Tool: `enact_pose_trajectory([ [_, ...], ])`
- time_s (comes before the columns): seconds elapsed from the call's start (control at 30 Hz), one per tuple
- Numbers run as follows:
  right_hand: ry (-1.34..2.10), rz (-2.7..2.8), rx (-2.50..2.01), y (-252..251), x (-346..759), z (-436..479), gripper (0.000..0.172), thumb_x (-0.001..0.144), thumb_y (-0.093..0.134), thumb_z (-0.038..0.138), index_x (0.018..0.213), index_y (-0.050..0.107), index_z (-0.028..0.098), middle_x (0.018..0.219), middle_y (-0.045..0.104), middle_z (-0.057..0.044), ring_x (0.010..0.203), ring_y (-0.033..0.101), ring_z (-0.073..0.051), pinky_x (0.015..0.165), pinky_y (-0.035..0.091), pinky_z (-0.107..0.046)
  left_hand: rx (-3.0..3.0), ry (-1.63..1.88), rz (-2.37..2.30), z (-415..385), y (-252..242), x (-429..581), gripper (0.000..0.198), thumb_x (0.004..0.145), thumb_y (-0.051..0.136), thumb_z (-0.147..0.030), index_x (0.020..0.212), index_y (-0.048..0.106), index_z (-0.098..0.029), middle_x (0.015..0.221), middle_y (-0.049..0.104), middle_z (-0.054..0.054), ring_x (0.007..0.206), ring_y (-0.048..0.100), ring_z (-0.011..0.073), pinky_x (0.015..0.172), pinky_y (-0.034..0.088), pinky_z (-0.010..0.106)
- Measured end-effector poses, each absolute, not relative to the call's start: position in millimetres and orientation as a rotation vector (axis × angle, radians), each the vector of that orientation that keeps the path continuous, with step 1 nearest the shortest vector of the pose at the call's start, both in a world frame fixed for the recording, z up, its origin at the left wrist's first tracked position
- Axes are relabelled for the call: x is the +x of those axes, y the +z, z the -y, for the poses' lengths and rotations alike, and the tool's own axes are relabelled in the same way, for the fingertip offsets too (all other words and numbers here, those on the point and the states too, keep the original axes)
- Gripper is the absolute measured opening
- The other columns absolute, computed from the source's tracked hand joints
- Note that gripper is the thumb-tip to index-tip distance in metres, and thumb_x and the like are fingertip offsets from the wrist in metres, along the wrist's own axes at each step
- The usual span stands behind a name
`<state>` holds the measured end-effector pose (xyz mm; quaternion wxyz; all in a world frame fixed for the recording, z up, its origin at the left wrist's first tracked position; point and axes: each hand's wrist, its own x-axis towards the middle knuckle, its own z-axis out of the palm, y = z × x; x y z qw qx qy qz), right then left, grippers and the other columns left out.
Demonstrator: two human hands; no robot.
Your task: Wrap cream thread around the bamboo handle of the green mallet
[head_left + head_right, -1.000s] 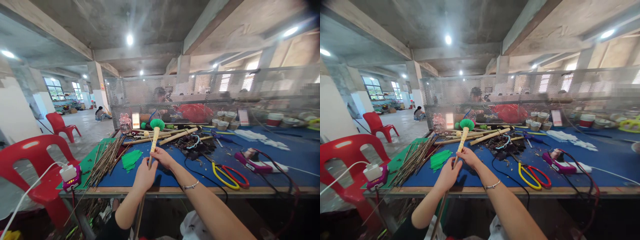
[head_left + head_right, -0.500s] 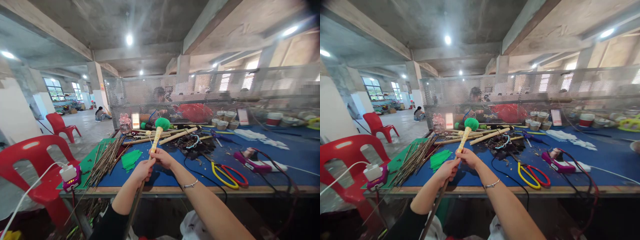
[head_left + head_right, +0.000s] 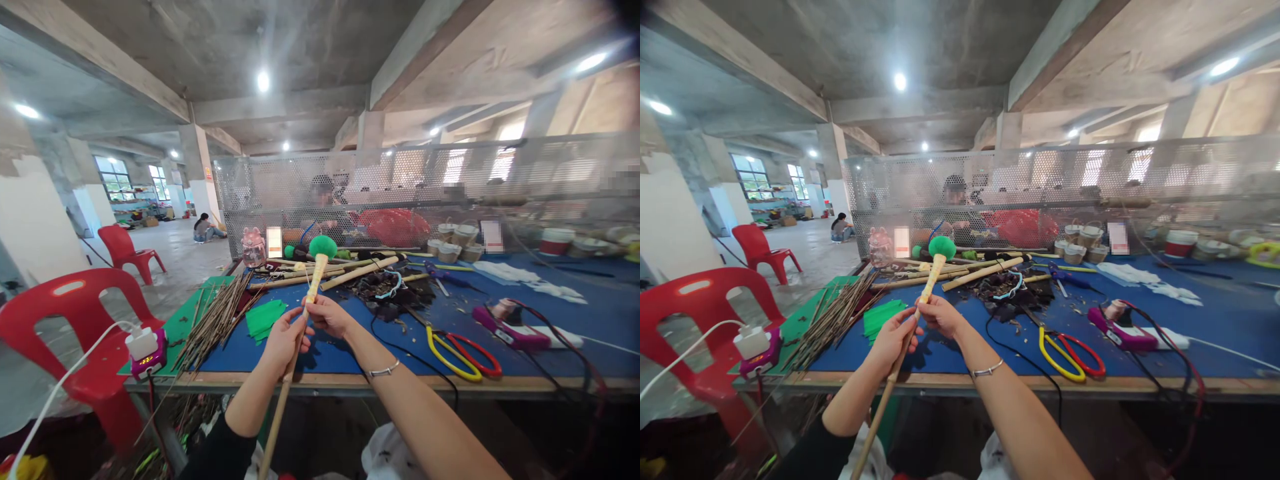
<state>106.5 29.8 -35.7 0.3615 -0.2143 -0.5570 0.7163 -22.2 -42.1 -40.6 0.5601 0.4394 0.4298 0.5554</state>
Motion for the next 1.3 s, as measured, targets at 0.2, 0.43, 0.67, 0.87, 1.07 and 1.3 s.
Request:
enact_pose_trajectory([
  [0.2,1.669,1.510,-0.683,-44,100,-36,0.036,0.061,0.070,0.038,0.073,0.042,0.018,0.043,0.033,0.012,0.033,0.018,-0.002,0.033,0.009,-0.018,1.211,1.416,-1.280,41,-44,-19,0.050,0.063,0.068,-0.036,0.105,0.050,-0.014,0.065,0.061,0.002,0.049,0.055,0.0106,0.044,0.041,0.020],
  [0.43,1.797,1.445,-0.546,-36,106,-31,0.035,0.061,0.071,0.036,0.075,0.045,0.017,0.044,0.029,0.012,0.035,0.014,-0.001,0.035,0.006,-0.017,1.258,1.420,-1.213,44,-37,-18,0.029,0.066,0.064,-0.040,0.076,0.058,-0.014,0.061,0.061,0.003,0.044,0.051,0.0094,0.040,0.038,0.020],
  [0.67,1.834,1.534,-0.587,-37,105,-29,0.034,0.061,0.070,0.037,0.074,0.046,0.017,0.043,0.029,0.012,0.035,0.016,-0.002,0.035,0.007,-0.018,1.124,1.253,-1.130,50,-40,-26,0.037,0.065,0.060,-0.049,0.077,0.054,-0.014,0.062,0.061,0.003,0.042,0.049,0.0083,0.039,0.037,0.019],
  [0.87,1.719,1.574,-0.633,-41,101,-32,0.035,0.062,0.070,0.038,0.072,0.044,0.017,0.043,0.032,0.011,0.033,0.017,-0.001,0.033,0.008,-0.019,1.364,1.581,-1.270,41,-50,-25,0.035,0.055,0.073,-0.029,0.081,0.054,-0.016,0.059,0.054,-0.004,0.051,0.048,0.0076,0.050,0.038,0.019],
  [1.07,1.671,1.577,-0.694,-42,99,-33,0.037,0.063,0.069,0.041,0.072,0.042,0.017,0.041,0.035,0.011,0.031,0.018,-0.001,0.032,0.008,-0.019,1.185,1.519,-1.138,38,-53,-22,0.046,0.061,0.068,-0.038,0.095,0.049,-0.014,0.050,0.051,-0.007,0.040,0.044,0.0068,0.042,0.032,0.018],
  [1.3,1.640,1.663,-0.713,-43,99,-32,0.037,0.063,0.067,0.043,0.072,0.044,0.016,0.043,0.037,0.011,0.031,0.020,-0.001,0.032,0.009,-0.019,1.317,1.442,-1.195,42,-59,-25,0.042,0.068,0.061,-0.038,0.101,0.050,-0.014,0.053,0.052,-0.006,0.043,0.045,0.0081,0.044,0.035,0.020],
])
